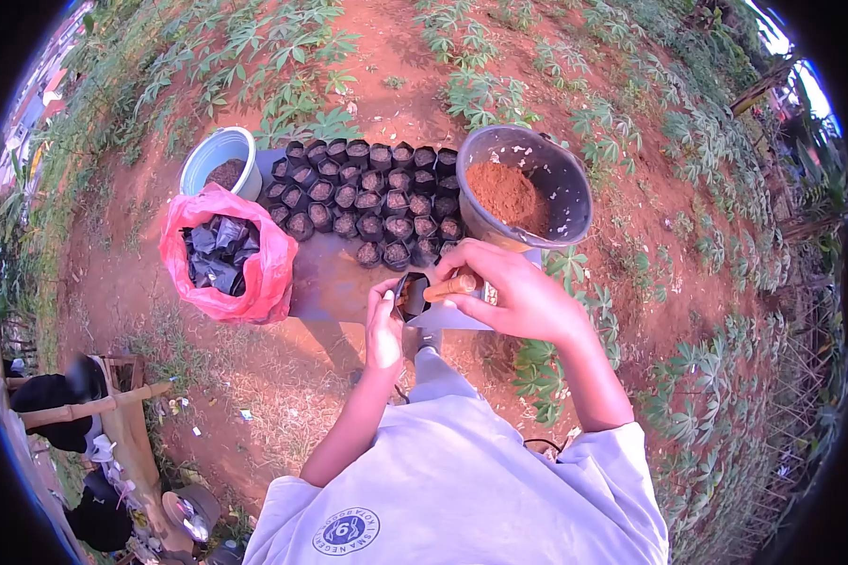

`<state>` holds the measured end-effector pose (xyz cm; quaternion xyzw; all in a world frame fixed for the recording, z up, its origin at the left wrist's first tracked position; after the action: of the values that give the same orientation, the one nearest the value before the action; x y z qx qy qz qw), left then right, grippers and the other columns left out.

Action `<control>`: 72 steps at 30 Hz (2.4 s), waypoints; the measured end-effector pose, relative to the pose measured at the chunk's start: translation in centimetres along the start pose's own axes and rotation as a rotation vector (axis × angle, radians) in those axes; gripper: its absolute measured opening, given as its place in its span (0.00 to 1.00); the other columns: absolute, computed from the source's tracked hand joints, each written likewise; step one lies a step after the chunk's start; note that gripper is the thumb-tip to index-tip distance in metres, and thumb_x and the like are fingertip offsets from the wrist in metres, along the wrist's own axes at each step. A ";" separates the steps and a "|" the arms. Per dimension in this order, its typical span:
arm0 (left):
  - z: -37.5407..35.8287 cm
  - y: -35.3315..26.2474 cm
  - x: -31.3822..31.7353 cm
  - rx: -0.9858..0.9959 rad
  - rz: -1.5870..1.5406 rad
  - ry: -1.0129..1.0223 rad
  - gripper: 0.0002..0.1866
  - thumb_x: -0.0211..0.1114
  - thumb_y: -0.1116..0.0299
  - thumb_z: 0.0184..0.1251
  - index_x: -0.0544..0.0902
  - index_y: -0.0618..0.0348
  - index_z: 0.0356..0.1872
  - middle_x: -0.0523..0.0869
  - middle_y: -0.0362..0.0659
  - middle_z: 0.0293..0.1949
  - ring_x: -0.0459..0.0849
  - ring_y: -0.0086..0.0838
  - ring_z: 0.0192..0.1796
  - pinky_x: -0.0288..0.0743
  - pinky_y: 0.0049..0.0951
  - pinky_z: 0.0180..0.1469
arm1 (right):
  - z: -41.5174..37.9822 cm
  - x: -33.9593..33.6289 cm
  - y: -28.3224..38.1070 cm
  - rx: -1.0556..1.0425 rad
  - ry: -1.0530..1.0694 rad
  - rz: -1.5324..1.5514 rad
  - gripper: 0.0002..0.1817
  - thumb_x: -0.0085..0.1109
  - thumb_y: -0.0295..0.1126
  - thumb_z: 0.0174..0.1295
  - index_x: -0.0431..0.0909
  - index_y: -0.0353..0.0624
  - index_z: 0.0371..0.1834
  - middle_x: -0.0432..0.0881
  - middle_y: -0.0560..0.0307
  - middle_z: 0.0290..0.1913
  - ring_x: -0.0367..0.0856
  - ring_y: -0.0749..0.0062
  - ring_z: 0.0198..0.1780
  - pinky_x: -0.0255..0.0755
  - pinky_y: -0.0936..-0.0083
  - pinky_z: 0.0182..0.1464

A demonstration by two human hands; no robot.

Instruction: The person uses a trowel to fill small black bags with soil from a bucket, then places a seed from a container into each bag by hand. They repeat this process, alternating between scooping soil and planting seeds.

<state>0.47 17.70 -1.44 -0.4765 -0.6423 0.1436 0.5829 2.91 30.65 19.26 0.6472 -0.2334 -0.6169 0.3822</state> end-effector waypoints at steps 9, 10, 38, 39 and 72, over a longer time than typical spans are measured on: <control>-2.7 -1.2 -3.6 -0.044 -0.034 0.115 0.18 0.47 0.60 0.77 0.71 0.59 0.59 0.80 0.45 0.56 0.80 0.29 0.60 0.71 0.36 0.64 | -1.9 5.1 3.0 -0.075 -0.234 -0.081 0.13 0.62 0.27 0.64 0.75 0.38 0.49 0.77 0.51 0.43 0.81 0.58 0.44 0.73 0.67 0.47; -3.1 -1.6 -3.7 -0.054 -0.044 0.120 0.18 0.47 0.60 0.77 0.71 0.59 0.59 0.80 0.45 0.56 0.80 0.29 0.60 0.71 0.37 0.64 | -2.5 5.1 3.6 -0.072 -0.243 -0.083 0.13 0.62 0.27 0.64 0.75 0.38 0.49 0.77 0.51 0.43 0.81 0.58 0.44 0.73 0.67 0.47; -4.0 -1.9 -1.8 -0.097 0.053 0.147 0.17 0.44 0.65 0.79 0.70 0.62 0.59 0.78 0.45 0.55 0.78 0.28 0.59 0.69 0.33 0.64 | -4.3 5.1 -1.2 -0.126 -0.437 0.087 0.12 0.61 0.23 0.63 0.69 0.39 0.46 0.74 0.50 0.42 0.78 0.58 0.44 0.72 0.66 0.49; -3.6 -1.7 -1.4 -0.096 0.057 0.149 0.17 0.44 0.65 0.79 0.70 0.62 0.59 0.78 0.45 0.55 0.78 0.28 0.59 0.69 0.33 0.64 | -4.1 4.7 -1.4 -0.131 -0.429 0.088 0.12 0.61 0.24 0.63 0.69 0.39 0.45 0.74 0.50 0.42 0.78 0.58 0.44 0.72 0.65 0.48; 5.7 4.6 11.0 -0.057 0.064 0.096 0.25 0.36 0.55 0.84 0.72 0.60 0.66 0.80 0.45 0.61 0.78 0.32 0.64 0.68 0.41 0.68 | -0.9 -9.0 -10.8 -0.214 -0.295 0.170 0.10 0.61 0.25 0.63 0.71 0.39 0.43 0.74 0.52 0.40 0.79 0.58 0.42 0.74 0.66 0.46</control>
<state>-1.01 30.74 0.28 -0.5195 -0.6020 0.1206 0.5944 0.80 44.29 16.33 0.4834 -0.2738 -0.6918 0.4612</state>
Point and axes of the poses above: each hand's wrist, its own z-axis towards the middle knuckle, its own x-axis out of the palm, y = z × x, the point moved 7 cm from there along z, towards the middle knuckle
